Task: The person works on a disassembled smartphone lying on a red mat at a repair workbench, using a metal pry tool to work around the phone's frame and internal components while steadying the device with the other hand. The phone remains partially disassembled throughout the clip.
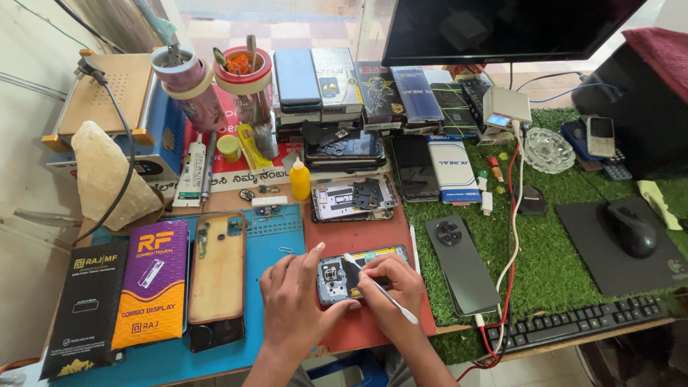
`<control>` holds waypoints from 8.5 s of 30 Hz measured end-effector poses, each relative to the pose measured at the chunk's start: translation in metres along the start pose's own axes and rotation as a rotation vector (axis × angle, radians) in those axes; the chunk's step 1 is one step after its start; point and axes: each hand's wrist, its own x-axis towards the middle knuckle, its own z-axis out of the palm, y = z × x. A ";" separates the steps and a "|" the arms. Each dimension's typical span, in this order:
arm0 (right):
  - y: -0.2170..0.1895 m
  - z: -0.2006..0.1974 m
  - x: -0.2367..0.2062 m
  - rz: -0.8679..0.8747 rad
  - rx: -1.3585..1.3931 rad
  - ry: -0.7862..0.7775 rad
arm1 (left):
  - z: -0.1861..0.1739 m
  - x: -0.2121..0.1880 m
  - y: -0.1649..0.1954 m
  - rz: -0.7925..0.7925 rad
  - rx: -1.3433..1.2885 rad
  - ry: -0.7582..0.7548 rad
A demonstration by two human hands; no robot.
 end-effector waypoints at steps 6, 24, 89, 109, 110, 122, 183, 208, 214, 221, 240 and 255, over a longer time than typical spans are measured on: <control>0.000 -0.001 -0.001 0.059 -0.046 -0.026 | 0.000 0.001 0.000 0.000 0.001 -0.009; 0.005 0.002 -0.002 0.124 0.001 0.022 | -0.002 0.001 0.001 -0.003 -0.020 -0.015; -0.007 0.005 0.004 -0.005 0.001 -0.181 | 0.000 0.000 -0.001 -0.022 -0.029 -0.006; -0.006 0.004 0.003 0.013 -0.040 -0.052 | -0.001 0.000 -0.001 -0.013 -0.033 0.000; -0.006 0.004 0.002 0.010 -0.042 -0.055 | 0.000 0.000 -0.001 -0.014 -0.033 -0.002; -0.002 0.003 0.001 -0.004 0.049 -0.067 | -0.002 0.000 0.001 -0.056 0.016 -0.015; -0.011 0.003 0.001 -0.029 -0.049 -0.070 | 0.001 -0.004 -0.011 -0.110 -0.112 0.035; -0.005 0.003 0.000 0.038 -0.025 -0.055 | 0.004 -0.003 -0.013 -0.136 -0.102 0.024; -0.007 0.007 0.002 0.037 -0.029 -0.109 | 0.004 -0.003 -0.013 -0.131 -0.099 0.019; -0.007 0.003 0.002 0.038 0.015 -0.082 | 0.002 -0.002 -0.011 -0.141 -0.101 0.021; 0.000 0.008 0.001 0.060 -0.032 -0.107 | 0.003 -0.002 -0.011 -0.128 -0.120 0.032; 0.000 0.007 0.001 0.094 0.018 -0.145 | 0.003 -0.002 -0.011 -0.136 -0.121 0.025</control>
